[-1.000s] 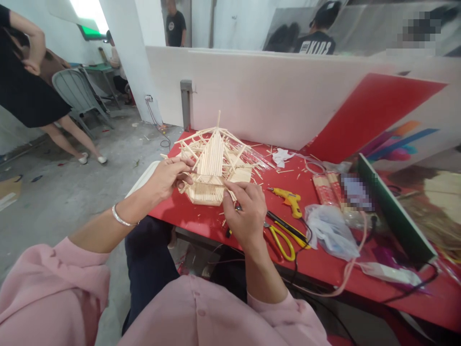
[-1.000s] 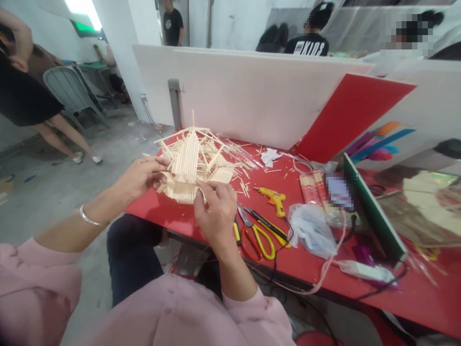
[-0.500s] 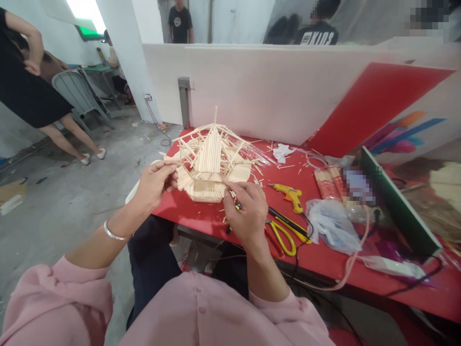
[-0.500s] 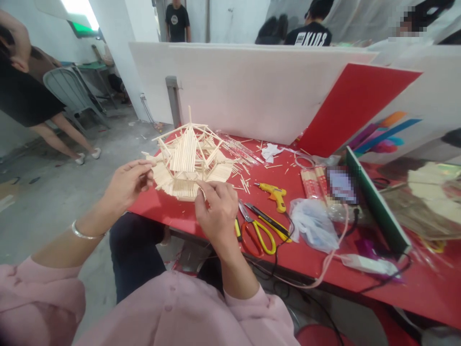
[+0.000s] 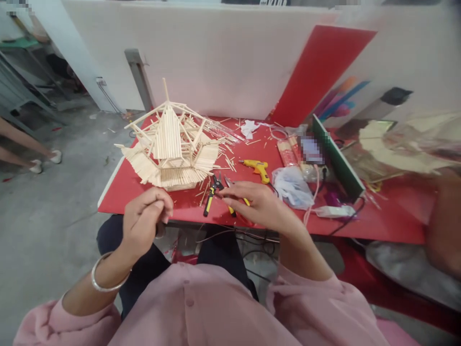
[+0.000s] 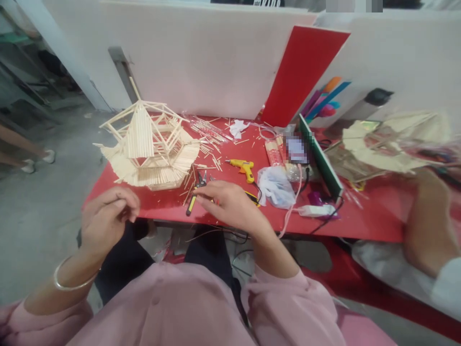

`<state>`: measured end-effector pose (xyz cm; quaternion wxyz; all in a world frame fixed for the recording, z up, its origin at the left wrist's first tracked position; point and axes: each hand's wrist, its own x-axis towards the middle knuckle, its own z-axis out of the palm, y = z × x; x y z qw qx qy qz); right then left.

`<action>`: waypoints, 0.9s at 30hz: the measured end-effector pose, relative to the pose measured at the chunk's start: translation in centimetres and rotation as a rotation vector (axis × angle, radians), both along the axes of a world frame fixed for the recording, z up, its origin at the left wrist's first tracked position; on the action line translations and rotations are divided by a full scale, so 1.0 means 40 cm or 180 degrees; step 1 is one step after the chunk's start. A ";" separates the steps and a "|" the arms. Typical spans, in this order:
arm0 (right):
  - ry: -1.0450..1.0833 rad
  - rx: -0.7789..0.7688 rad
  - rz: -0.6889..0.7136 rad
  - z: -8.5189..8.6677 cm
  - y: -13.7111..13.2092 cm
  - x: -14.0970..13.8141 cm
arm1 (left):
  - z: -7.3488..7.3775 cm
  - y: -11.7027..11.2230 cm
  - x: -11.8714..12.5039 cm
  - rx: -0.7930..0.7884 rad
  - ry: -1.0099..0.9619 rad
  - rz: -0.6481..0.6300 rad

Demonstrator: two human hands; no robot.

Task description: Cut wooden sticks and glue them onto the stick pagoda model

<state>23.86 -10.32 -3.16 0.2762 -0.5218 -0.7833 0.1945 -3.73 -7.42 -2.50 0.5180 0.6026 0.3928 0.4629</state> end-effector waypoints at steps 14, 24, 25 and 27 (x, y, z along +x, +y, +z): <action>-0.1712 -0.0962 -0.1576 -0.093 0.290 0.256 | -0.251 0.022 0.256 -0.0046 0.1025 -0.0249; -0.1737 -0.0938 -0.1350 -0.129 0.400 0.253 | -0.252 0.030 0.275 0.0200 0.0835 0.0074; -0.1771 -0.0900 -0.1345 -0.133 0.406 0.250 | -0.254 0.031 0.274 0.0119 0.0808 0.0071; -0.1825 -0.0859 -0.1370 -0.139 0.415 0.245 | -0.259 0.029 0.269 -0.0188 0.0795 0.0059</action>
